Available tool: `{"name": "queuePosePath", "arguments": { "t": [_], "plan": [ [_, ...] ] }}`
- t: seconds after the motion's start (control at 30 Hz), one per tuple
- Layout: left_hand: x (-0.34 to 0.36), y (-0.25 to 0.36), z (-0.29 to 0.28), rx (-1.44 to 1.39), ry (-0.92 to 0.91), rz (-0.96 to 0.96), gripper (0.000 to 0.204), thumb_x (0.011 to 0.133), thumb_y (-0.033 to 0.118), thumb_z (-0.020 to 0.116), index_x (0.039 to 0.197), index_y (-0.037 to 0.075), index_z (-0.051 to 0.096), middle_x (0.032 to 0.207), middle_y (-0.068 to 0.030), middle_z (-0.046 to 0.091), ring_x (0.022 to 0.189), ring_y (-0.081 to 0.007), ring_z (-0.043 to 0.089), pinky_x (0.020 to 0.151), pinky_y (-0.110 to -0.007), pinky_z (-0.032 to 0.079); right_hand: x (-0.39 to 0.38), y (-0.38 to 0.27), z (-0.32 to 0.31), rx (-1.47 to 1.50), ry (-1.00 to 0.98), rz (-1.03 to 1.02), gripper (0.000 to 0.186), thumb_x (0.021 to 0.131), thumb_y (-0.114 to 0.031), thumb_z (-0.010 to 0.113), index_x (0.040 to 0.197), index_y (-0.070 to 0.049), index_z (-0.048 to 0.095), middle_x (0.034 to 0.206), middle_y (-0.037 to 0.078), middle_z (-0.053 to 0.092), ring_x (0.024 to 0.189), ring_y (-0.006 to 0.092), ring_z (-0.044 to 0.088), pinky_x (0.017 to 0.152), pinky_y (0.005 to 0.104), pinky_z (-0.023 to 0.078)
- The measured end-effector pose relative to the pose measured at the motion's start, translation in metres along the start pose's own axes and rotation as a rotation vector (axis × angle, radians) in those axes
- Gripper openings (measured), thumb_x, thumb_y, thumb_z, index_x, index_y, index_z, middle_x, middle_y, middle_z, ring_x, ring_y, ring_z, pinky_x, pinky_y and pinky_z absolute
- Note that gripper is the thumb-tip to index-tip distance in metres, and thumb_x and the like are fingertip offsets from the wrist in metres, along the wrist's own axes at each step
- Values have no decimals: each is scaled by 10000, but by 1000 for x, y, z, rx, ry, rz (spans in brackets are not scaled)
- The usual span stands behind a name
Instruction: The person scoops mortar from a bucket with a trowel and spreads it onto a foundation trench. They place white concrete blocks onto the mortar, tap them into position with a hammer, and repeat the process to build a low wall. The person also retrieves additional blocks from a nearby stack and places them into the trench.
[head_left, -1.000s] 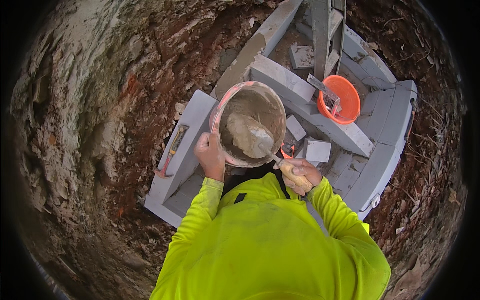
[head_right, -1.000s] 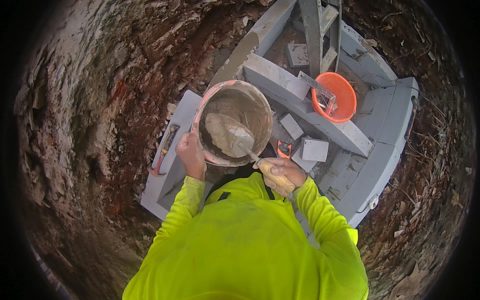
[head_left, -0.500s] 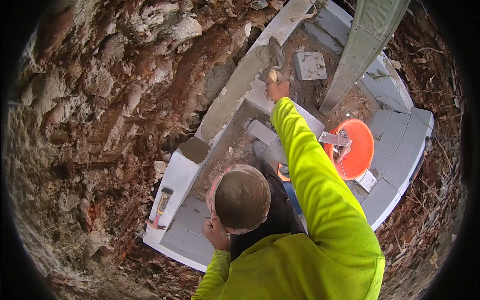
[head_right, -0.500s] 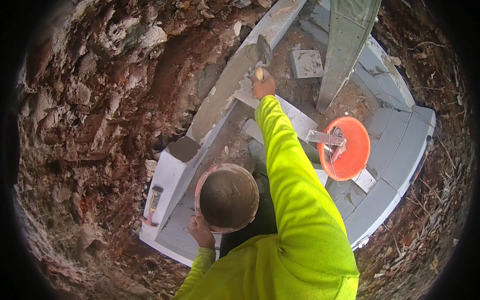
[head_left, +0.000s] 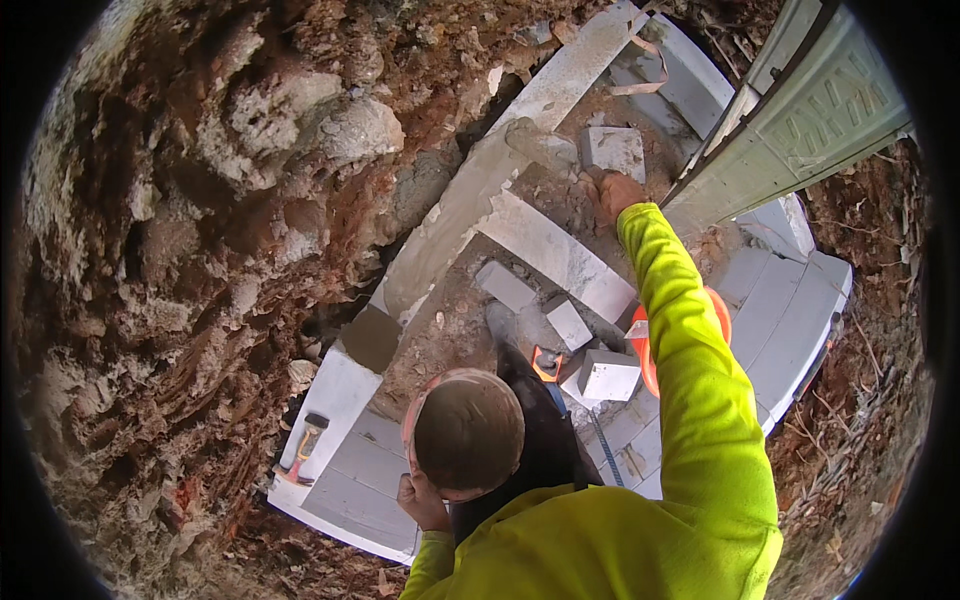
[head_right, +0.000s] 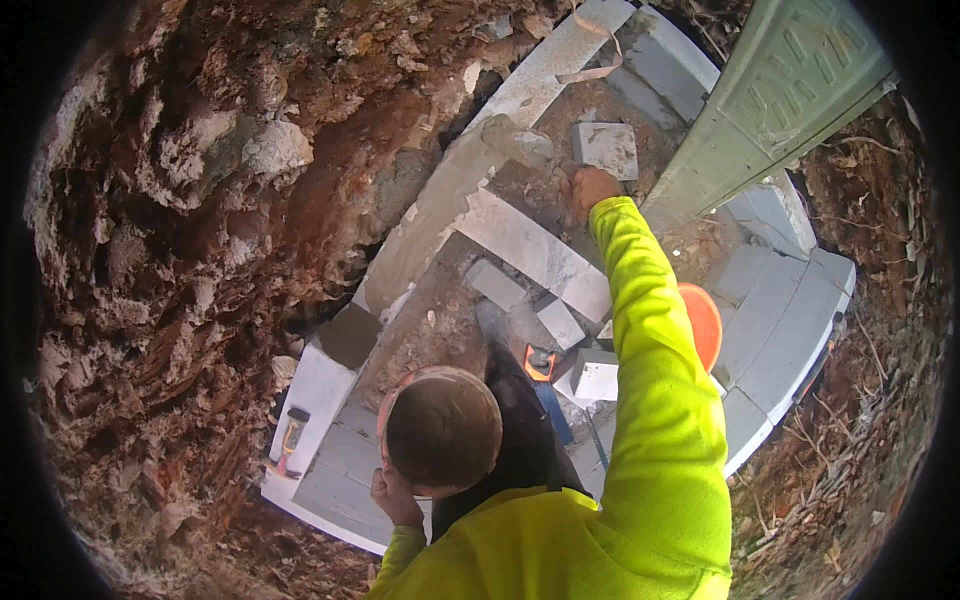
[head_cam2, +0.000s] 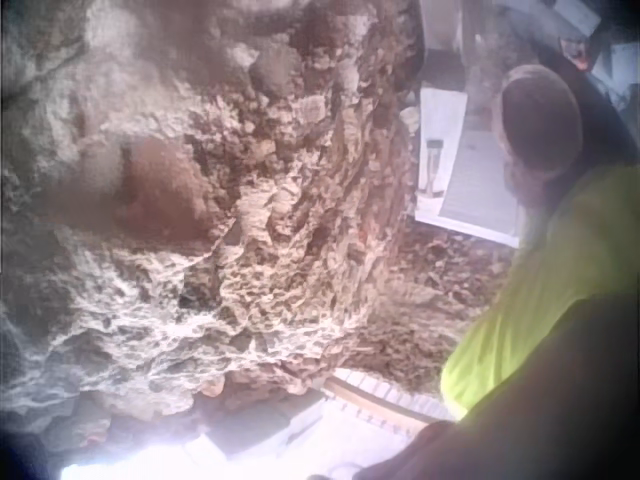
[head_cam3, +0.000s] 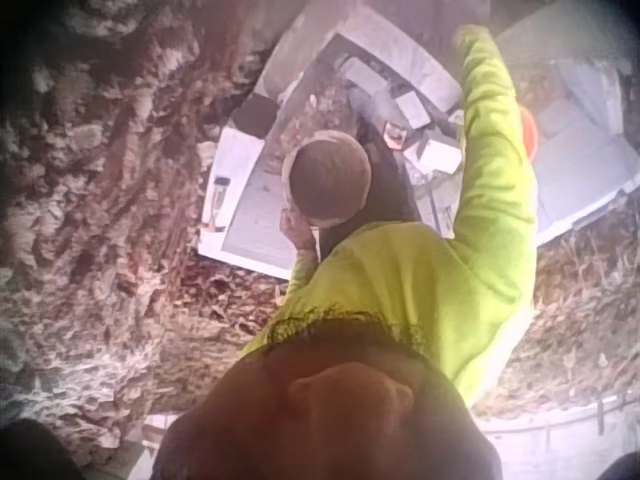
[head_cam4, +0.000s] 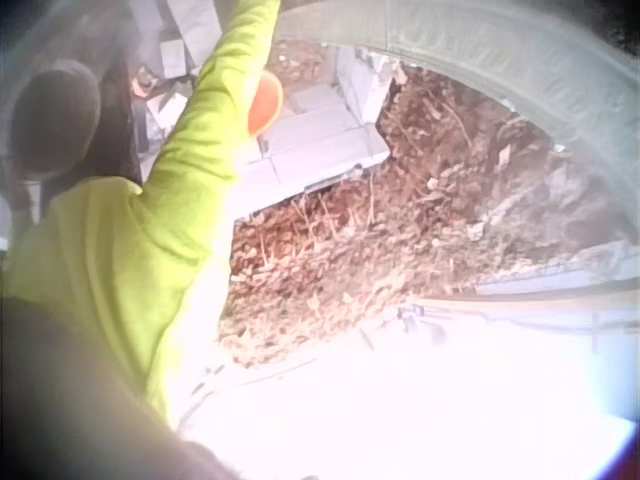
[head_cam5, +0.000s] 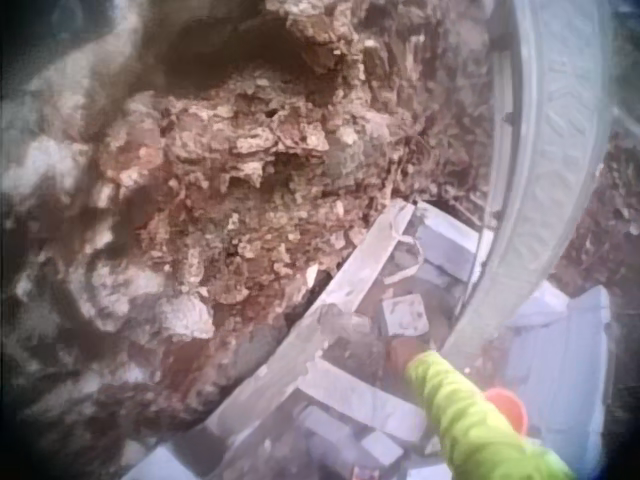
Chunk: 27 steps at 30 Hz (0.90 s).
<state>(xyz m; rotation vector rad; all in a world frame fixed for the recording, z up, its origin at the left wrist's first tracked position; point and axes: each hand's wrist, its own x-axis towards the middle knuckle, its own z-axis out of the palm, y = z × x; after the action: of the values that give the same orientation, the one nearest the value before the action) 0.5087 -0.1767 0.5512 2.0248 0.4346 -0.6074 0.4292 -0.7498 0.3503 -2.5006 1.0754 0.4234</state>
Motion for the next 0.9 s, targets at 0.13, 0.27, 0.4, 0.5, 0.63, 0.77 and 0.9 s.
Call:
{"name": "queuePosePath", "arguments": {
  "t": [0.13, 0.27, 0.4, 0.5, 0.63, 0.77, 0.9],
  "plan": [
    [3, -1, 5, 36, -33, 11, 398, 998, 176, 551, 646, 106, 378, 567, 53, 400, 512, -30, 342, 449, -221, 301, 71, 28, -9, -63, 0, 197, 467, 944, -434, 497, 1183, -49, 611, 948, 240, 688, 899, 435, 660, 823, 501, 527],
    [-1, 5, 10, 55, -18, 9, 396, 995, 174, 547, 640, 103, 387, 569, 51, 412, 519, -31, 347, 456, -230, 295, 80, 12, -21, -13, 89, 205, 479, 997, -432, 434, 1169, -17, 599, 969, 253, 685, 874, 403, 673, 825, 458, 534],
    [-1, 12, 9, 121, -53, -46, 316, 984, 160, 497, 680, 94, 436, 647, 62, 445, 598, -37, 376, 528, -238, 315, 43, -12, -30, 421, -244, 356, 519, 1007, -452, 416, 1154, 11, 596, 956, 265, 676, 912, 391, 665, 854, 442, 519],
    [1, 12, 5, 88, -38, -43, 310, 980, 173, 498, 686, 88, 450, 655, 61, 452, 607, -44, 386, 540, -248, 327, 40, -18, -30, 331, -141, 153, 557, 1000, -448, 404, 1173, 44, 600, 1039, 297, 667, 1036, 430, 638, 918, 489, 488],
    [3, 4, 1, 44, -30, -50, 327, 979, 173, 509, 671, 94, 433, 634, 60, 440, 586, -40, 375, 518, -245, 317, 54, -15, -9, 396, -53, 310, 600, 991, -494, 402, 1213, 32, 588, 1069, 309, 655, 1059, 452, 620, 939, 494, 479],
    [3, -2, -3, 52, 14, -33, 384, 985, 181, 521, 632, 112, 386, 580, 56, 407, 532, -32, 338, 463, -231, 280, 36, -11, 9, 184, -77, 259, 580, 983, -502, 416, 1233, -6, 582, 1085, 303, 653, 1078, 454, 616, 944, 498, 482],
    [-2, 0, -18, 84, 33, -75, 317, 974, 200, 495, 675, 115, 431, 644, 61, 437, 592, -42, 376, 528, -245, 309, 24, -10, -8, 214, 108, 398, 527, 992, -479, 425, 1125, -3, 608, 1029, 300, 664, 999, 465, 637, 891, 506, 498]
  ]
}}
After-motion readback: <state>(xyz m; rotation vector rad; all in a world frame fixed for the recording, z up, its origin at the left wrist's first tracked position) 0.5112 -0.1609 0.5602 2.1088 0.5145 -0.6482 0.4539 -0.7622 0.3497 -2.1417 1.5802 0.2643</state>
